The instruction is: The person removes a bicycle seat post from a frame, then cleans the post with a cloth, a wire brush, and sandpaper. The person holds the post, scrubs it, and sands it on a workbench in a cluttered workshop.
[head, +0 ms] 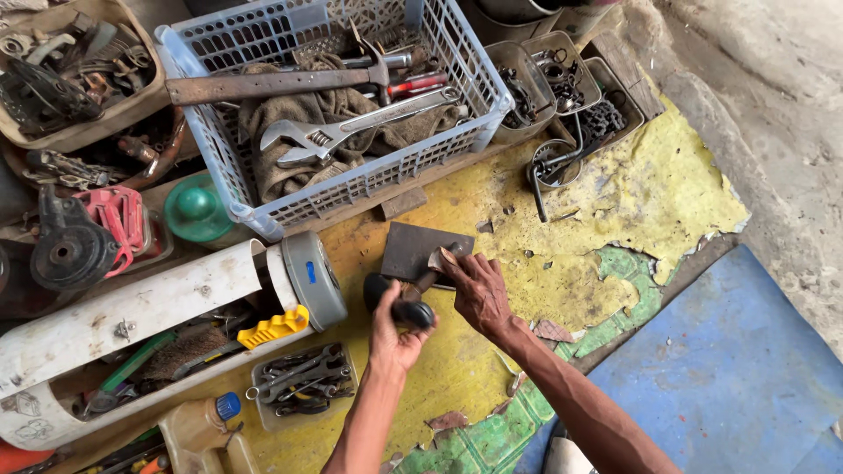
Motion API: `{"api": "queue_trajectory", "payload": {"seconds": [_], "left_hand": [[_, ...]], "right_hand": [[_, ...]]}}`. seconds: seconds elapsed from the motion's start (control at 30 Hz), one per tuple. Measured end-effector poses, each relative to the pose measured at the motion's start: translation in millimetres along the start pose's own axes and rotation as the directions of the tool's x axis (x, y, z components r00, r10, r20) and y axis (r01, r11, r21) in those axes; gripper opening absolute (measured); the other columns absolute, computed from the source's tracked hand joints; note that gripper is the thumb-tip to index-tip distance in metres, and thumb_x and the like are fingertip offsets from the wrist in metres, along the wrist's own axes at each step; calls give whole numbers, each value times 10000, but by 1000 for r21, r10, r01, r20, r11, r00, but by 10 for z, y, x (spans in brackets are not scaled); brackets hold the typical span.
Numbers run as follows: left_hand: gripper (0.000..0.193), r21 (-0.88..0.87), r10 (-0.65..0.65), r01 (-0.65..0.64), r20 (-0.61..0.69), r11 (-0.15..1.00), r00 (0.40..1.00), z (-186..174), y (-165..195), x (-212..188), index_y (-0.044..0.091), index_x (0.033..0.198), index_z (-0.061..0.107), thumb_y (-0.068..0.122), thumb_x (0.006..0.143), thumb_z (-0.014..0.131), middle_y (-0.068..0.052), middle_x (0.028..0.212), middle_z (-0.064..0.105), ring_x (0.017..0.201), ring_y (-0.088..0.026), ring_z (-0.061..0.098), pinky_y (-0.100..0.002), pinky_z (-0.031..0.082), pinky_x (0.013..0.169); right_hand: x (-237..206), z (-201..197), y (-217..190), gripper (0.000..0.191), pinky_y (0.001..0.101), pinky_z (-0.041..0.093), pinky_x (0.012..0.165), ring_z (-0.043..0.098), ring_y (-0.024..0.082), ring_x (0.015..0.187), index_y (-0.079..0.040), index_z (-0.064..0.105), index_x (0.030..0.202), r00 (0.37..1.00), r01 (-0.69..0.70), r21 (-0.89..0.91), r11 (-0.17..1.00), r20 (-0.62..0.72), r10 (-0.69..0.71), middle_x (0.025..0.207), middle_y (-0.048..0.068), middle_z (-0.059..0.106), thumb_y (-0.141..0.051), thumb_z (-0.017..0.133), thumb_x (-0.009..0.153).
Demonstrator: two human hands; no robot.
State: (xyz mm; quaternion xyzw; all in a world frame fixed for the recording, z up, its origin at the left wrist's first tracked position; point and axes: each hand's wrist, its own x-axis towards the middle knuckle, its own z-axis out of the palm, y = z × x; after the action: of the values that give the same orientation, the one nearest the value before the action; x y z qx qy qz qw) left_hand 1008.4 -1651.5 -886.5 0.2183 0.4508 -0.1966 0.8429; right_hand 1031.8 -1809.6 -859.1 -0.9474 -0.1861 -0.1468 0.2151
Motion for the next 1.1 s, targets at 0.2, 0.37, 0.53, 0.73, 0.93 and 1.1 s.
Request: {"api": "queue_trajectory", "payload": {"seconds": [0.2,0.37,0.53,0.73,0.93,1.1], "left_hand": [[810,46,285,-282,-124,958,950,-80,-326,-95,122,1526,318,162,840,748,-97,1314,628,1083,-194,641,-402,554,921],[976,129,457,-445,-83,886,886,-28,-504,-205,219,1626,130,174,860,732,-130,1436,496,1178,-246,508,-418,427,958],[1018,332,568,-533,-9,778,823,81,-450,-92,210,1637,7,205,909,719,-93,1562,355,1377,-231,449,-419,291,1157],[943,281,590,-577,47,767,806,39,-358,7,157,1618,130,203,885,721,-143,1482,471,1291,-255,515,-432,406,1092],[943,345,633,-621,93,704,769,5,-398,15,154,1615,107,183,890,710,-103,1475,449,1273,-239,516,-398,426,1064],[961,412,647,-641,147,648,748,-47,-372,13,148,1624,99,200,887,713,-170,1433,488,1185,-275,541,-420,446,1012]], "right_hand": [[-47,-18,-76,552,382,391,747,514,238,820,-111,674,1320,999,13,-16,1000,29,-12,908,62,589,34,589,794],[1,-53,-50,581,376,382,747,518,231,859,-126,679,1320,999,-43,21,999,-14,43,928,58,610,38,587,770],[78,18,-87,466,374,422,652,527,197,755,-160,703,1358,961,-276,52,960,11,275,889,27,628,29,581,949],[42,111,-42,515,368,471,579,541,215,701,-145,754,1282,997,74,108,991,-16,-73,872,75,661,86,553,868],[-17,49,113,497,382,454,646,525,218,719,-118,727,1278,984,168,2,986,-59,-168,891,66,673,47,585,831],[-28,98,95,487,399,429,645,542,224,751,-143,752,1194,997,25,17,1000,-67,-24,900,85,696,81,567,803]]}}
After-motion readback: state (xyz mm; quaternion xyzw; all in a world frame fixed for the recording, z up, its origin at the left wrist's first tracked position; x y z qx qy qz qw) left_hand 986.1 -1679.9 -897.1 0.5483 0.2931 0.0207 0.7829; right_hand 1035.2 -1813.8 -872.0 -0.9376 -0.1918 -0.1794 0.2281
